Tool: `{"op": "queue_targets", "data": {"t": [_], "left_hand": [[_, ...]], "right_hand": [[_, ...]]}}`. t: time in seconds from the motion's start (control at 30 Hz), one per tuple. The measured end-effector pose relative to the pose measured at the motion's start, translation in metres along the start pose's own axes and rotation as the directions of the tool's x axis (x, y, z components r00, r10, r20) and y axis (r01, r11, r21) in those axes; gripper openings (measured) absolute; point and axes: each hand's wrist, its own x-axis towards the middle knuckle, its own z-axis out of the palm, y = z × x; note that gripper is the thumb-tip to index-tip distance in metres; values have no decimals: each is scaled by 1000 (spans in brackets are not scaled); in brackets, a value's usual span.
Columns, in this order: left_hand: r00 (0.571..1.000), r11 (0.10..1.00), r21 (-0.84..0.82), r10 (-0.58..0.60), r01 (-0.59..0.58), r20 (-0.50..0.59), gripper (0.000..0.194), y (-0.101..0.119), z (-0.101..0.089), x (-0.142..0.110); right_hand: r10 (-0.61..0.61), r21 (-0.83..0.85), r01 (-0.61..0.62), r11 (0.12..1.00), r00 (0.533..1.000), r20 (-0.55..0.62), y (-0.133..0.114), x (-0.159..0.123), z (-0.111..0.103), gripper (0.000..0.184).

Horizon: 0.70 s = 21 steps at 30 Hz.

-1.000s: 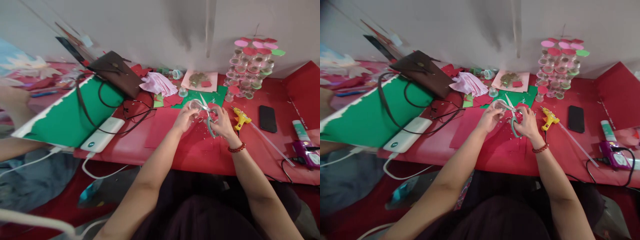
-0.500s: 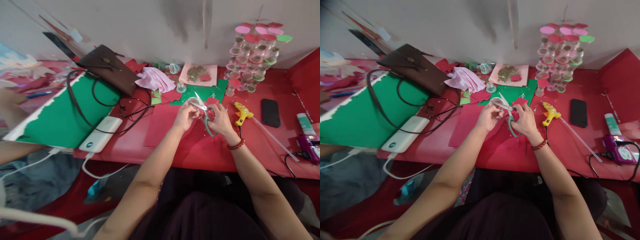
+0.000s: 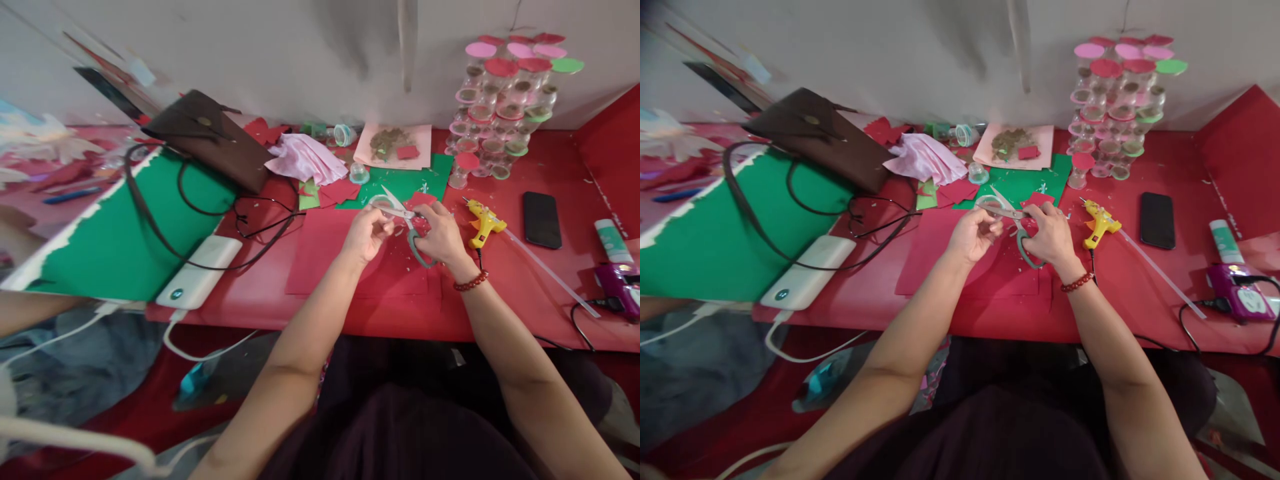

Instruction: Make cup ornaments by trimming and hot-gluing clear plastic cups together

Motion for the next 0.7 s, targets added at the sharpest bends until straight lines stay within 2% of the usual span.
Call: {"op": "queue_targets", "data": {"t": [0.13,0.27,0.37,0.53,0.7], "left_hand": [[1000,999,-52,4,-5,-8,25,-2,2,-2],[995,994,-55,91,-89,30,26,-1,3,-5],[991,990,-54,129,-127,37,27,1,2,-5],[995,995,-34,90,-89,37,28,4,-1,-4],[998,999,22,30,-31,51,29,4,-1,-6]], "right_hand": [[4,-21,-5,1000,1000,-11,-1,0,1,40],[10,40,-11,999,1000,7,-3,-1,1,39],[37,-17,-37,999,999,-11,-6,-3,-1,40],[17,-103,-21,995,999,-40,-10,-6,-7,41],[22,-144,-31,989,998,-59,-4,-3,-12,40]]}}
